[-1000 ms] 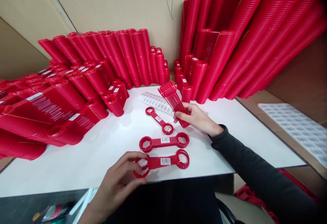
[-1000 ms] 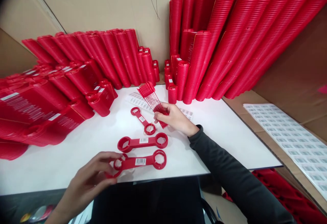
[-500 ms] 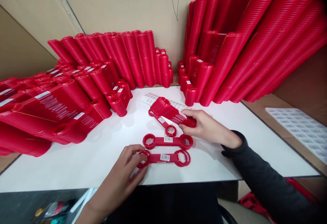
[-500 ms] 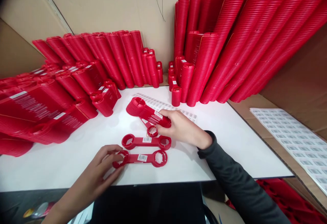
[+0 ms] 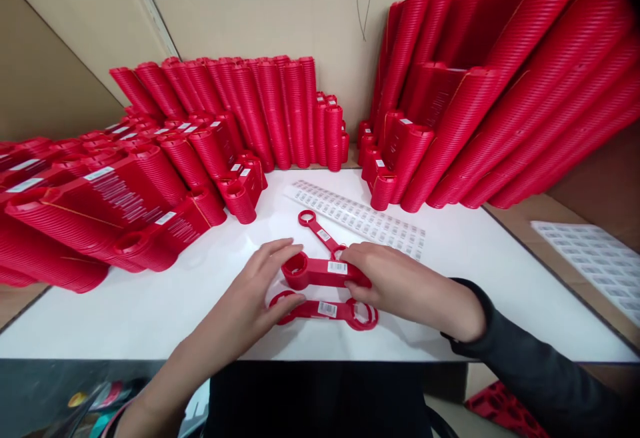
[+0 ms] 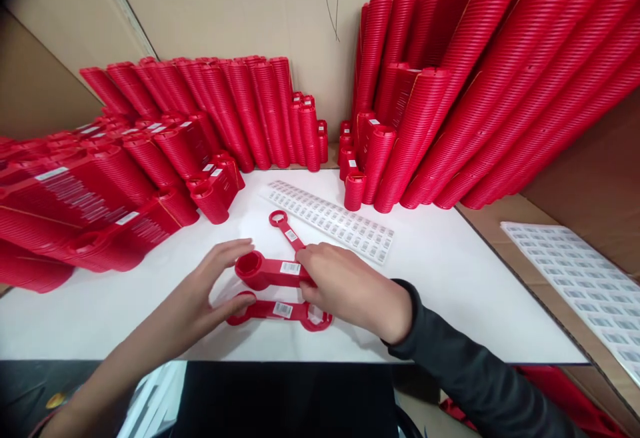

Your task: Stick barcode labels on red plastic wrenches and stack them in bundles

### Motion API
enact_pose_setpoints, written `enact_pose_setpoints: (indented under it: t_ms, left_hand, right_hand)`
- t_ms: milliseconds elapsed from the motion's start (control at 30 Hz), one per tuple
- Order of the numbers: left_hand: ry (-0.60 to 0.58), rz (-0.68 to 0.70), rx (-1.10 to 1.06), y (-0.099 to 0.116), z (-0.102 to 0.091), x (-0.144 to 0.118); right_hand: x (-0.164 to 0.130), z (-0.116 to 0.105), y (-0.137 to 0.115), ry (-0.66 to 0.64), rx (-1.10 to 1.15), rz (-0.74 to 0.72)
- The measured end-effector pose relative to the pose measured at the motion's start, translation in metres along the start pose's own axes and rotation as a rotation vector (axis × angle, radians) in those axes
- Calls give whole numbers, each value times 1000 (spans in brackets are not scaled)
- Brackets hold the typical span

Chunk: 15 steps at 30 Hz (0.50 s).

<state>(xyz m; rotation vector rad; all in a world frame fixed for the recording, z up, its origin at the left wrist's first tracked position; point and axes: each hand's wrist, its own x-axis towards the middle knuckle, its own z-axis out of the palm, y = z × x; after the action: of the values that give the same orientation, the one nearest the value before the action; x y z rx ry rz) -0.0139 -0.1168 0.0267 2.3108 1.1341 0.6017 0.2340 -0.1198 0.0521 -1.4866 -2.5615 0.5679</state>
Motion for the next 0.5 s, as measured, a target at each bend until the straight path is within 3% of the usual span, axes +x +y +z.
enact_pose_setpoints:
  t_ms: [167, 333, 500]
  left_hand:
    - [-182, 16, -12, 4, -5, 27]
    - [-176, 15, -172, 8, -3, 29]
    - [-136, -25, -246, 10, 5, 27]
  right_hand:
    - [-7, -3, 8, 24, 104, -24]
    - [-18, -3, 11, 65, 238, -32]
    - [-17, -1, 7, 88, 185, -26]
